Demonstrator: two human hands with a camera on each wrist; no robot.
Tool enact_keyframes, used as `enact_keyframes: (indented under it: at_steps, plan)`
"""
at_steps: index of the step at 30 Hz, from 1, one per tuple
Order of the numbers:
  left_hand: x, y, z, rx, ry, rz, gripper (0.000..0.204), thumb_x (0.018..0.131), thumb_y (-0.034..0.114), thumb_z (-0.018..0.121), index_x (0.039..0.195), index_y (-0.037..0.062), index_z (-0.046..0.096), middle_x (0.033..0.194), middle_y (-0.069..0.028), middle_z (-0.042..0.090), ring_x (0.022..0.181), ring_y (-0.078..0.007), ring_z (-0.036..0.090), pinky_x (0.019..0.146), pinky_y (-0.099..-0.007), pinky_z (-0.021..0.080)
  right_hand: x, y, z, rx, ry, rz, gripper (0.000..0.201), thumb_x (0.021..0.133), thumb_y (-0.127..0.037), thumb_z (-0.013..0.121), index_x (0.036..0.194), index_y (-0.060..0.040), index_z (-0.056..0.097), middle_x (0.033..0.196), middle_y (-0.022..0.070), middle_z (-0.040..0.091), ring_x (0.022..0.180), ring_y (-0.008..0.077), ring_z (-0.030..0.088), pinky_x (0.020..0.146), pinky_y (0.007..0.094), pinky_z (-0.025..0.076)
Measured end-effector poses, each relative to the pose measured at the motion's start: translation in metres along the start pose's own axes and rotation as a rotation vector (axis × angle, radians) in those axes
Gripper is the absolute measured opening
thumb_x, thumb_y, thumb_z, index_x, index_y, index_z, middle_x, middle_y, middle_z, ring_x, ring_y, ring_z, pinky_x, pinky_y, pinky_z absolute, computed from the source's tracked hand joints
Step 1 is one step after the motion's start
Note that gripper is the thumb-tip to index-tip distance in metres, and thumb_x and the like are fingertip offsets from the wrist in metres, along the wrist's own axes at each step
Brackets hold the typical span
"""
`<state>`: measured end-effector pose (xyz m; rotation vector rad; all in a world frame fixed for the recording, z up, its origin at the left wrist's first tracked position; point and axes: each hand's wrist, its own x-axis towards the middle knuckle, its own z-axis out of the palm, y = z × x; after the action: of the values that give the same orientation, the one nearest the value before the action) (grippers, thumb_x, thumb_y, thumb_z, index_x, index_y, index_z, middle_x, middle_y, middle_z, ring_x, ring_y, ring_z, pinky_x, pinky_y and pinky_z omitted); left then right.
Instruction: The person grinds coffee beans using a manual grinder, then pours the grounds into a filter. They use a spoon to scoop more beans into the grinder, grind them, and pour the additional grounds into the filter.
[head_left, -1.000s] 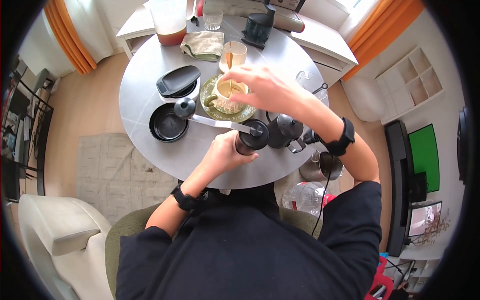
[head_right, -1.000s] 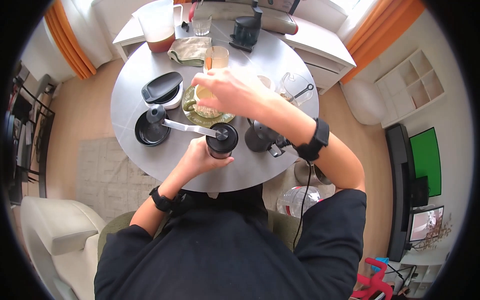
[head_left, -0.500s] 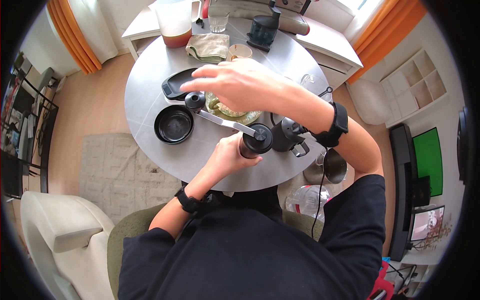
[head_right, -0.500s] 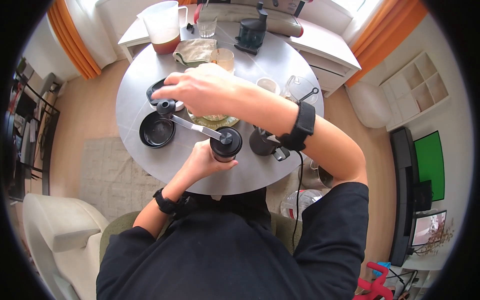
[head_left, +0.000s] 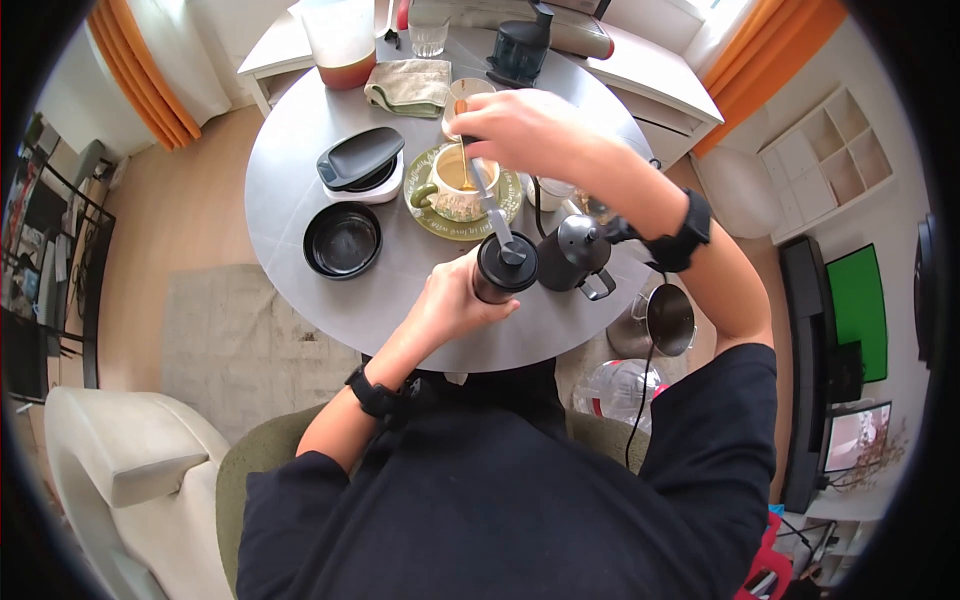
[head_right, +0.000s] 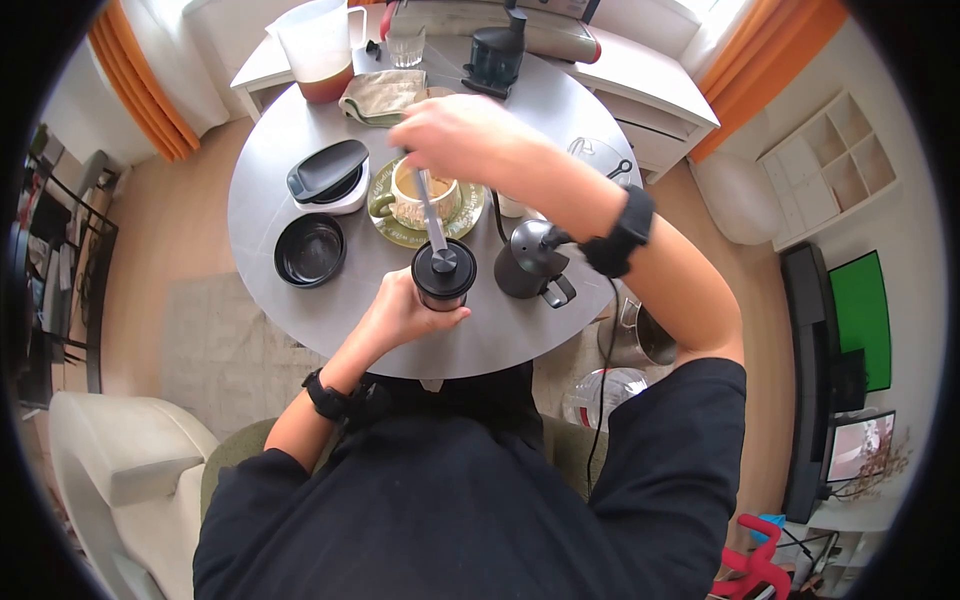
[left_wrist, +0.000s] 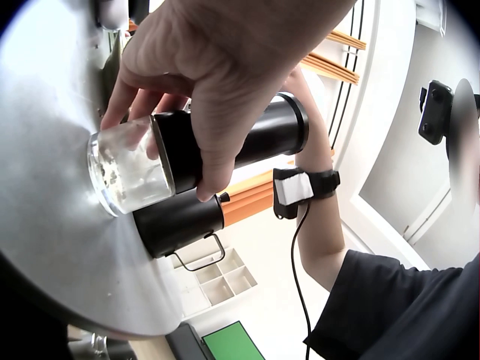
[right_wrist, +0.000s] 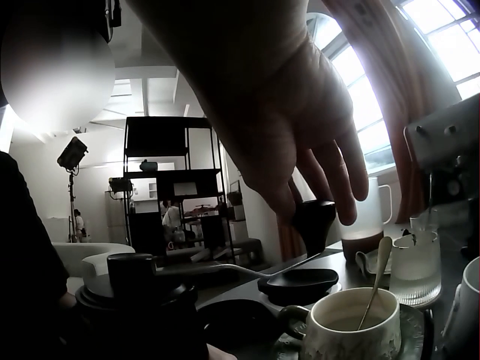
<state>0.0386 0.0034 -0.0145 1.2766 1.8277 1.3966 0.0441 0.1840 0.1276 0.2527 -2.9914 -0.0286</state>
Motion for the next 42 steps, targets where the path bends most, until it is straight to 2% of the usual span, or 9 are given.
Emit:
enact_keyframes:
  at_steps: [10,18,22,24,25,28,30,36,42]
  plan:
    - [-0.001,0.003,-0.001,-0.052,0.036,0.022,0.037,0.067,0.015,0.082,0.095,0.0014,0.062,0.080,-0.0073,0.069,0.073,-0.0089,0.063,0.074,-0.0295,0.053,-0.171,-0.045,-0.053,0.228,-0.116,0.414,0.033,0.080,-0.023,0.071,0.104,-0.0013,0.066,0.088,0.0170,0.067,0.076,0.0343,0.064,0.069,0.0366,0.051]
    - [-0.001,0.002,-0.001,-0.045,-0.007,-0.022,0.037,0.068,0.014,0.084,0.094,0.0014,0.062,0.077,-0.0045,0.069,0.072,-0.0051,0.059,0.070,-0.0280,0.053,-0.135,-0.129,-0.054,0.309,-0.359,-0.280,0.045,0.080,-0.029,0.070,0.119,-0.0100,0.058,0.067,0.0025,0.050,0.063,0.0199,0.058,0.059,0.0314,0.046]
    - [-0.007,0.019,-0.011,-0.270,-0.052,-0.069,0.029,0.072,0.011,0.081,0.091,0.0017,0.061,0.079,-0.0048,0.068,0.076,-0.0067,0.060,0.073,-0.0283,0.052,-0.059,-0.141,-0.020,0.203,-0.148,-0.511,0.015,0.072,-0.016,0.066,0.077,-0.0043,0.059,0.058,0.0084,0.056,0.055,0.0231,0.060,0.050,0.0366,0.046]
    - [-0.011,0.015,0.027,-0.185,0.223,-0.099,0.022,0.075,0.010,0.076,0.090,0.0015,0.063,0.079,-0.0057,0.068,0.075,-0.0111,0.062,0.071,-0.0294,0.052,-0.016,-0.139,-0.011,0.240,-0.027,-0.524,0.015,0.070,-0.015,0.066,0.061,-0.0036,0.060,0.057,0.0120,0.061,0.054,0.0253,0.063,0.047,0.0385,0.047]
    - [-0.009,0.012,0.053,-0.143,0.363,-0.111,0.018,0.076,0.009,0.073,0.090,0.0013,0.064,0.079,-0.0061,0.068,0.074,-0.0134,0.063,0.070,-0.0300,0.051,0.005,-0.131,-0.007,0.204,-0.024,-0.498,0.017,0.071,-0.019,0.067,0.064,-0.0037,0.062,0.059,0.0120,0.062,0.056,0.0261,0.064,0.048,0.0386,0.049]
    - [0.001,-0.010,-0.001,0.089,-0.082,-0.110,0.035,0.067,0.016,0.083,0.092,0.0012,0.063,0.080,-0.0064,0.070,0.071,-0.0110,0.065,0.073,-0.0300,0.053,0.051,-0.100,-0.008,0.011,-0.183,-0.192,0.027,0.079,-0.033,0.067,0.077,-0.0060,0.068,0.069,0.0109,0.066,0.067,0.0292,0.067,0.054,0.0405,0.053]
    - [0.000,0.000,-0.003,-0.008,-0.033,-0.045,0.055,0.065,0.020,0.081,0.113,0.0078,0.058,0.094,-0.0135,0.068,0.088,-0.0280,0.067,0.080,-0.0361,0.051,0.051,-0.061,-0.008,0.047,-0.178,-0.087,0.027,0.084,-0.037,0.065,0.099,-0.0145,0.065,0.073,0.0098,0.065,0.072,0.0314,0.065,0.065,0.0422,0.052]
    - [0.000,0.002,-0.001,-0.010,0.027,0.023,0.031,0.066,0.018,0.083,0.088,0.0038,0.065,0.079,-0.0077,0.070,0.072,-0.0161,0.067,0.072,-0.0313,0.053,-0.048,0.044,0.000,0.124,-0.002,0.131,0.025,0.086,-0.030,0.066,0.101,-0.0097,0.063,0.070,0.0133,0.060,0.065,0.0274,0.058,0.063,0.0375,0.047]
    - [0.000,-0.001,0.000,-0.008,0.033,0.050,0.031,0.066,0.018,0.083,0.088,0.0041,0.066,0.079,-0.0071,0.069,0.072,-0.0163,0.067,0.071,-0.0315,0.053,-0.159,-0.024,-0.055,0.295,-0.233,0.360,0.025,0.078,-0.024,0.073,0.095,-0.0088,0.062,0.062,0.0127,0.055,0.057,0.0289,0.057,0.054,0.0358,0.044]
